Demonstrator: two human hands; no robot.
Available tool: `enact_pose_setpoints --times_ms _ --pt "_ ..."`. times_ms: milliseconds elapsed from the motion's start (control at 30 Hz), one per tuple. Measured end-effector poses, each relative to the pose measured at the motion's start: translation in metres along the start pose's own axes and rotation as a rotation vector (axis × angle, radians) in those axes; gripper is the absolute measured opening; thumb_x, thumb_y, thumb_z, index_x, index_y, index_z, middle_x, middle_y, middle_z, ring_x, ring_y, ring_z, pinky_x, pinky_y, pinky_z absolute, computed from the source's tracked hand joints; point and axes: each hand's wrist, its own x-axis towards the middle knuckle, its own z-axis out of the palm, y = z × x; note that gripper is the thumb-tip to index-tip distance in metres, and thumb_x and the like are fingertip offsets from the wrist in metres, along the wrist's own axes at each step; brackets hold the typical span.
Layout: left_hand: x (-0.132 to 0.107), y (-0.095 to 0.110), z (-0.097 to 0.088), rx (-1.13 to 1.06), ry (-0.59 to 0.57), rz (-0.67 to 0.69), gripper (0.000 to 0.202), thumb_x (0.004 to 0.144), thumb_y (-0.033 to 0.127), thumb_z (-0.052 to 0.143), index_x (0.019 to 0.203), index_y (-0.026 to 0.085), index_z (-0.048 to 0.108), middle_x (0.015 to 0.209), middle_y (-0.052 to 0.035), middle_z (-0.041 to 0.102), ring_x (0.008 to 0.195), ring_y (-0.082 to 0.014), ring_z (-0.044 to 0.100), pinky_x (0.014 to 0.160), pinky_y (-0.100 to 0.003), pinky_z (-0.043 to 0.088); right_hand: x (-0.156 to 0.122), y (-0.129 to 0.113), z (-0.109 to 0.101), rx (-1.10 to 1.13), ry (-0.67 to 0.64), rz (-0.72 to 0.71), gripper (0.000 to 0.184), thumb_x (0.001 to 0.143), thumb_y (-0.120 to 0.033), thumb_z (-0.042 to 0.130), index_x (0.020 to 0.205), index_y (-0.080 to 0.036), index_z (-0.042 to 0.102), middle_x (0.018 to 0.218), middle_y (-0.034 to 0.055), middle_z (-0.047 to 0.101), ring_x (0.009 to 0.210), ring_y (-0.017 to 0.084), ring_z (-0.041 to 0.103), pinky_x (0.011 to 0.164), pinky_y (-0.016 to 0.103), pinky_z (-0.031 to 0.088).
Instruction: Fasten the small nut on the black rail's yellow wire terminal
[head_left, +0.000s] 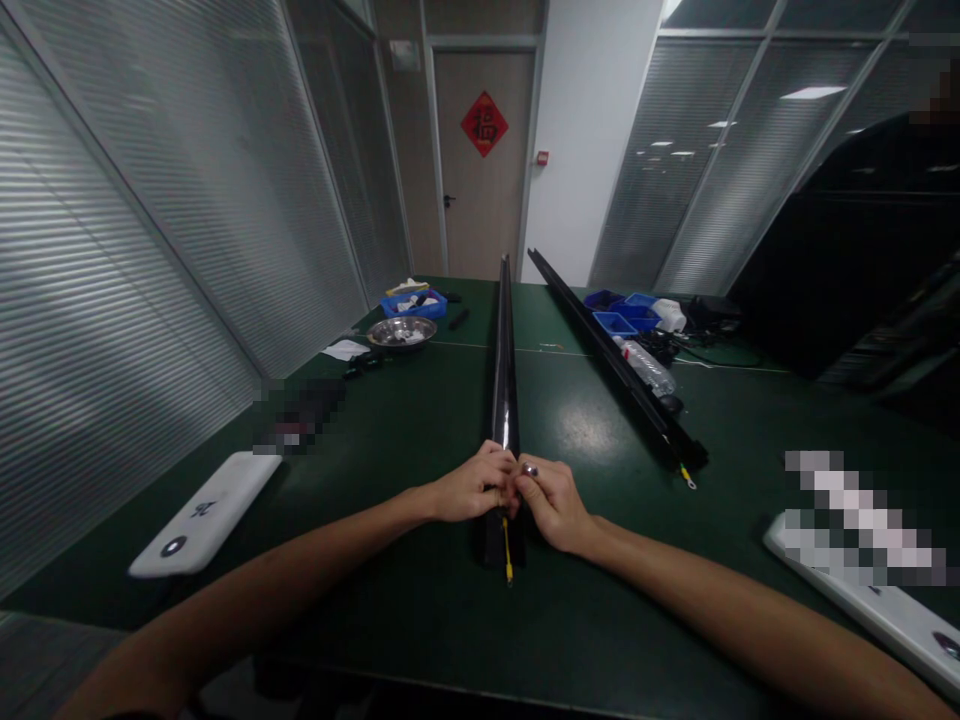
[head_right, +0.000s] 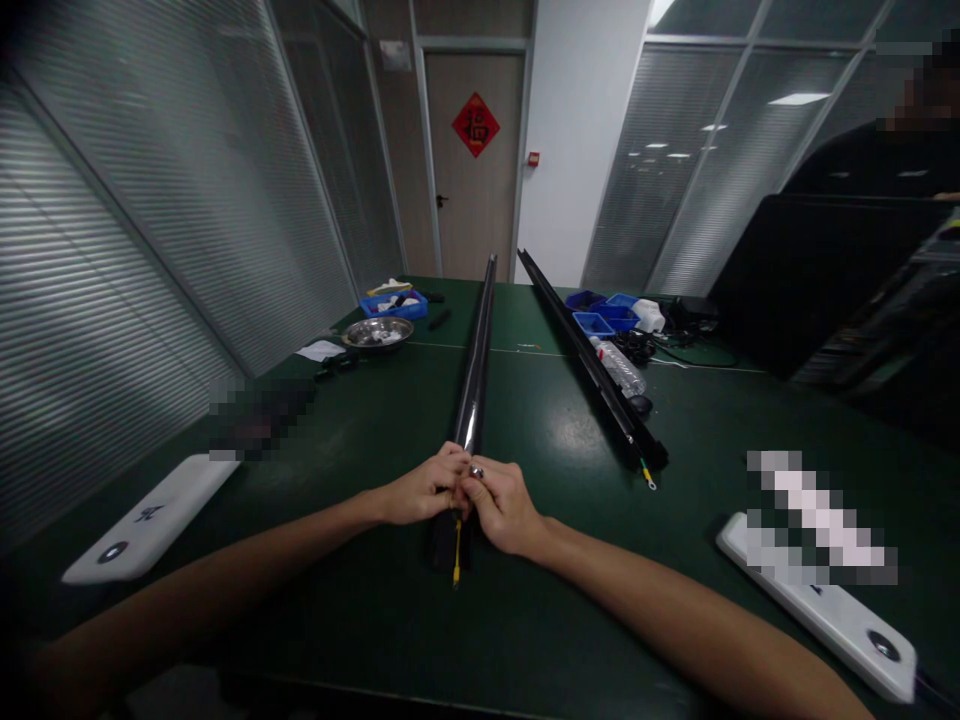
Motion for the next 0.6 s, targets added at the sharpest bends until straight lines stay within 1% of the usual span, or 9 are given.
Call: enact_pose_setpoints --times_ms 167,267,400,600 --pt "-0.0003 0.0004 0.0006 -0.008 0.017 -0.017 0.026 0.098 0.02 0.057 0.075 0.018 0.069 0.09 -0.0018 0.071 0.099 -0.0191 0.059 0.104 -0.035 0.03 -0.0006 -0.0001 -0.0003 -0.004 0.013 -0.01 0.044 0.11 -0.035 0.038 0.076 -0.019 0.059 0.069 0.003 0.06 0.064 0.016 0.058 0.063 0.029 0.045" --pt "-0.0006 -0.0003 0.0014 -0.005 0.022 -0.004 0.026 0.098 0.021 0.057 0.075 0.018 0.07 0.09 -0.002 0.071 0.1 -0.0193 0.059 0.104 -0.036 0.03 -0.0003 -0.0005 -0.0004 0.009 0.004 0.001 0.043 0.11 -0.034 0.038 0.075 -0.019 0.059 0.069 0.003 0.06 0.064 0.016 0.059 0.063 0.029 0.045" --pt "-0.0007 -0.0005 0.0015 -0.002 0.029 -0.011 0.027 0.099 0.026 0.059 0.075 0.018 0.069 0.09 -0.0023 0.071 0.099 -0.0194 0.059 0.103 -0.036 0.031 0.001 -0.0017 -0.0004 0.006 0.007 0.003 0.043 0.11 -0.034 0.038 0.075 -0.019 0.059 0.069 0.0031 0.06 0.064 0.017 0.059 0.062 0.029 0.045" --pt "-0.0004 -0.0003 0.0016 0.009 0.037 -0.027 0.034 0.098 0.034 0.063 0.07 0.017 0.065 0.088 -0.0025 0.07 0.094 -0.0187 0.059 0.101 -0.037 0.034 0.0023 -0.003 -0.0002 -0.023 -0.007 -0.007 0.044 0.11 -0.036 0.037 0.076 -0.019 0.059 0.07 0.0027 0.058 0.065 0.016 0.057 0.062 0.029 0.044"
